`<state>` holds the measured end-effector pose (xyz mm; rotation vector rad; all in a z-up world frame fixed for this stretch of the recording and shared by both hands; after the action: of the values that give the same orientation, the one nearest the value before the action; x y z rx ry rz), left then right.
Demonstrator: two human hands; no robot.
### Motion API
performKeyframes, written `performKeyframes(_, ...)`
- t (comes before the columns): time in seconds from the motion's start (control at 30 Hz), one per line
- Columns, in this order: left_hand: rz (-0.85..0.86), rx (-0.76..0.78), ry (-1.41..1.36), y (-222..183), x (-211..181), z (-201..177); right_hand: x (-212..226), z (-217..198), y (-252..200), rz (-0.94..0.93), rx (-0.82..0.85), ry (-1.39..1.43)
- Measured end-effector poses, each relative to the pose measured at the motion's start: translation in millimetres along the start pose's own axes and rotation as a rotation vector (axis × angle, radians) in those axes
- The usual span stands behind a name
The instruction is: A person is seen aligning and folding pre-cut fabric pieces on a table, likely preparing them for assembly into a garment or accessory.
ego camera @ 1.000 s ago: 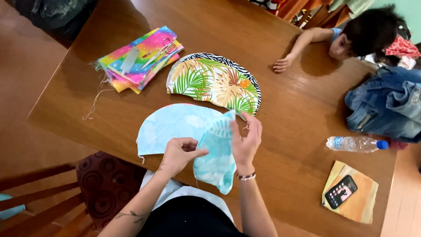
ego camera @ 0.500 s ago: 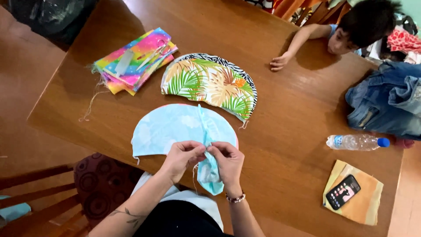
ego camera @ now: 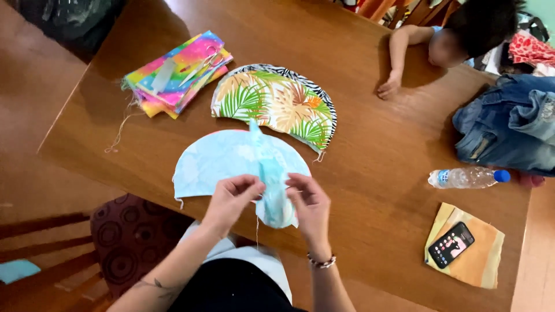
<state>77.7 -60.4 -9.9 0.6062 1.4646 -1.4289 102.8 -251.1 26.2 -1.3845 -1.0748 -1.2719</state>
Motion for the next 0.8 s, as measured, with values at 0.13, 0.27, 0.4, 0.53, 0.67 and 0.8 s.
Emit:
performKeyframes(0.13,0.073,0.105,0.069,-22.1,-18.3,26.2,-2.2,-1.3,-13.4,0.050,-0.074,0.023)
performKeyframes(0.27,0.148,0.124,-0.019,-28.2,-14.1,34.7,2.4,-10.9,-26.5,0.053,-0.190,0.132)
performKeyframes(0.4,0.068,0.143,-0.210,-43.4,-6.0,36.4,5.1,-6.2,-40.5,0.100,-0.150,0.246)
performKeyframes(0.53,0.088,0.164,-0.182,-56.7,1.3,31.1,1.1,0.4,-59.2,0.171,-0.034,0.320)
performKeyframes(0.67,0.060,0.120,-0.179,-80.1,10.2,32.2,1.3,-8.0,-78.9,0.111,-0.018,0.257)
performKeyframes(0.8,0.138,-0.126,-0.238,-119.8,10.0,14.1,-9.1,-22.9,-107.4,0.033,-0.056,0.156)
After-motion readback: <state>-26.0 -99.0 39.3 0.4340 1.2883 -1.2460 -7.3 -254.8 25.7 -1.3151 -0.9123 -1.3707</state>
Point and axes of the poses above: each hand's wrist, its own y-axis towards the middle knuckle, its own z-axis out of the palm, x = y × z, the point moved 9 cm from there along y, towards the middle knuckle, and after that the axes turned 5 degrees about -x, right-handed, at the moved point
